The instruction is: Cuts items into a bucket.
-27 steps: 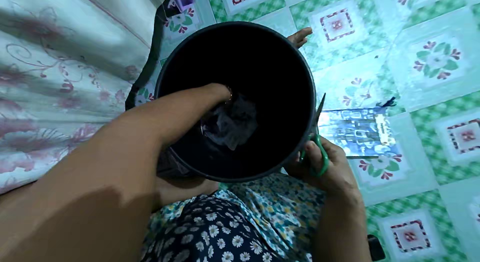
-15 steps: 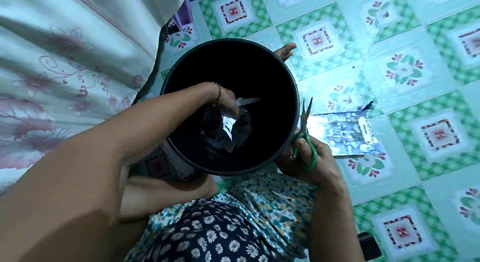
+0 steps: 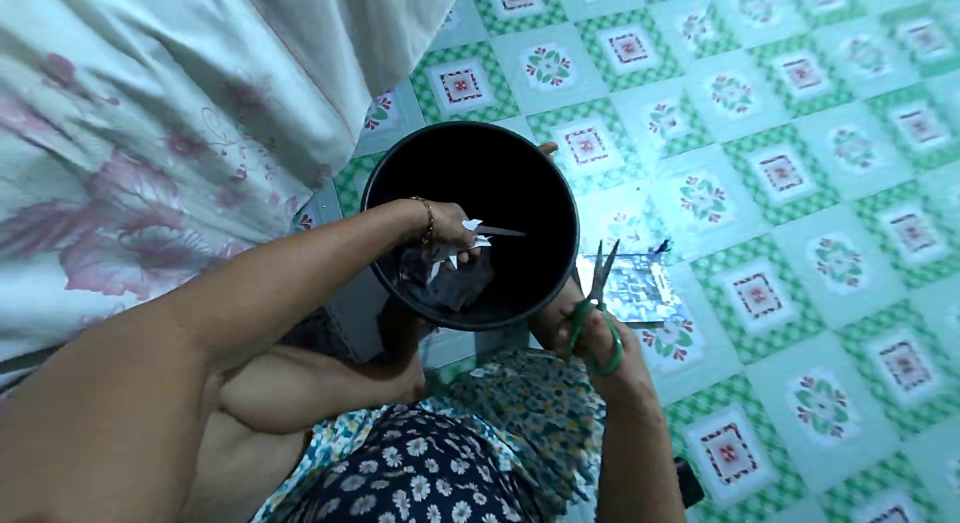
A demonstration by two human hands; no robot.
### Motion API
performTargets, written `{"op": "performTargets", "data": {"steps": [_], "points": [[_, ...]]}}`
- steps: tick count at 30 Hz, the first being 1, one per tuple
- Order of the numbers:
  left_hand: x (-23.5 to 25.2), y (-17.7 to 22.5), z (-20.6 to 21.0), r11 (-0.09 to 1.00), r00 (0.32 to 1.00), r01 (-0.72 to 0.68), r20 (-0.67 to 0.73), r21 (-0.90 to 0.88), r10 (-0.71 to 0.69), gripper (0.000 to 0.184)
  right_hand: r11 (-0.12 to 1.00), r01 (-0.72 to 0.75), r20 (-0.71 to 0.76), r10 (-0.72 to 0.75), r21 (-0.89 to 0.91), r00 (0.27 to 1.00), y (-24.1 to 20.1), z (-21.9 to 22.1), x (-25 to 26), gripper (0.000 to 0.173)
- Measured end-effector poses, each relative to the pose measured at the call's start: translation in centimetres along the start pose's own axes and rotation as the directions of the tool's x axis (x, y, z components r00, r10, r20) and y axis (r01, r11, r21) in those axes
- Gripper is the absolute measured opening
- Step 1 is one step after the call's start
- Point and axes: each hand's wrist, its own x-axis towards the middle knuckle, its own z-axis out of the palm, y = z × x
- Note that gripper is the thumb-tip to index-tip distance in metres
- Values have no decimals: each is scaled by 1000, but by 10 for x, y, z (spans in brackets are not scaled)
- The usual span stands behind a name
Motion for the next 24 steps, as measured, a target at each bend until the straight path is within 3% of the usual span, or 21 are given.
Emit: {"op": "performTargets", "data": {"steps": [5, 12, 19, 24], "points": [[-15, -8, -2, 997, 995, -70, -70, -20, 68, 28, 998, -15, 57, 11, 68, 998, -23, 21, -35, 53], [-28, -24, -5, 948, 979, -197, -105, -252, 175, 23, 999, 4, 109, -1, -34, 994, -42, 52, -49, 58], [-40, -23, 0, 966, 986, -160, -86, -202, 145, 28, 984, -81, 103, 99, -161, 990, -60, 73, -52, 63], [-47, -31, 6, 926, 924, -360, -179, -112, 338, 34, 963, -127, 99, 154, -240, 983, -66, 86, -54, 67]]}}
